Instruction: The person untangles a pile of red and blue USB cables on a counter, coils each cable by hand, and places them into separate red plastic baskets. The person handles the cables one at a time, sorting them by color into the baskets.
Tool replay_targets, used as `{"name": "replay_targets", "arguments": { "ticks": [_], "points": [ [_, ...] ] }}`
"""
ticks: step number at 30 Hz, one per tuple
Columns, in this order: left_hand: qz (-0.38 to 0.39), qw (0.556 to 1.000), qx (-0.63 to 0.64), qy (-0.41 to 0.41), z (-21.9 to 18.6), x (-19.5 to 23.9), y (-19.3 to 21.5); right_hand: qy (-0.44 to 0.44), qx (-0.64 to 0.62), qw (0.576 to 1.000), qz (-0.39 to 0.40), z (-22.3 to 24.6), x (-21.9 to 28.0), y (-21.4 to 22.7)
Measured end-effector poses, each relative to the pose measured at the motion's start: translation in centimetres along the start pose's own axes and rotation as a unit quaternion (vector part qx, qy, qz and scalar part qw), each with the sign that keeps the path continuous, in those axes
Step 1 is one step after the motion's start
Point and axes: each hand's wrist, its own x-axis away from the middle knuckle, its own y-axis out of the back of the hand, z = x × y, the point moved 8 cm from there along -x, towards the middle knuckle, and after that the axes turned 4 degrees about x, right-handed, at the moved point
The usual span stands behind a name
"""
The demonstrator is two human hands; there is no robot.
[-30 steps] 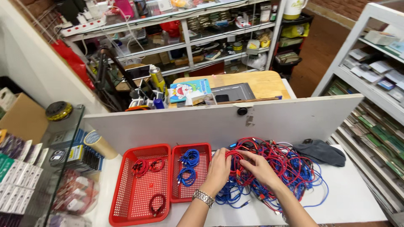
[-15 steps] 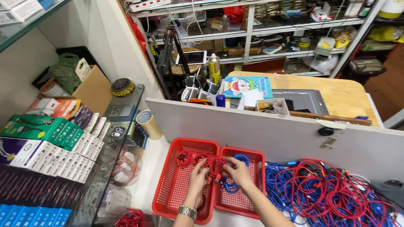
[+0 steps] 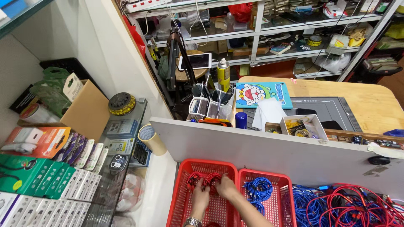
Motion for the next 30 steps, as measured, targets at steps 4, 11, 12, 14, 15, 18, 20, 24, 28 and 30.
{"name": "replay_targets", "arguments": {
  "ticks": [4,11,12,14,15,18,20,24,28,30],
  "points": [
    [-0.033,0.995,-0.082,-0.053,0.0,-1.2,0.4,-0.027,-0.102,0.994,0.032,0.6,1.8,0.0],
    [-0.145,0.965,-0.092,-0.196,-5.8,4.2,0.3,0.019,-0.413,0.904,0.105,3.0,8.3,6.8],
    [-0.152,0.956,-0.086,-0.237,-7.4,5.7,-0.1,0.034,-0.443,0.888,0.117,3.0,9.4,8.4],
    [-0.19,0.94,-0.106,-0.261,-9.7,8.8,-1.2,0.063,-0.501,0.852,0.139,2.3,12.0,11.5],
    [-0.208,0.932,-0.116,-0.274,-10.9,10.4,-2.1,0.063,-0.499,0.856,0.123,1.3,13.3,12.8],
    [-0.175,0.932,-0.077,-0.307,-14.1,14.2,-6.0,0.065,-0.486,0.869,0.073,-3.0,16.2,17.4],
    [-0.093,0.934,-0.03,-0.344,-15.3,16.8,-9.9,0.059,-0.475,0.877,0.038,-7.2,18.2,20.2],
    [0.059,0.932,-0.014,-0.358,-16.4,20.9,-18.7,0.018,-0.501,0.863,-0.051,-16.9,21.8,24.8],
    [0.133,0.925,-0.009,-0.356,-15.7,24.0,-26.3,-0.013,-0.464,0.875,-0.135,-26.4,24.8,28.5],
    [0.177,0.922,0.002,-0.345,-15.0,25.3,-29.6,-0.038,-0.411,0.889,-0.197,-31.0,26.2,30.0]
  ]
}}
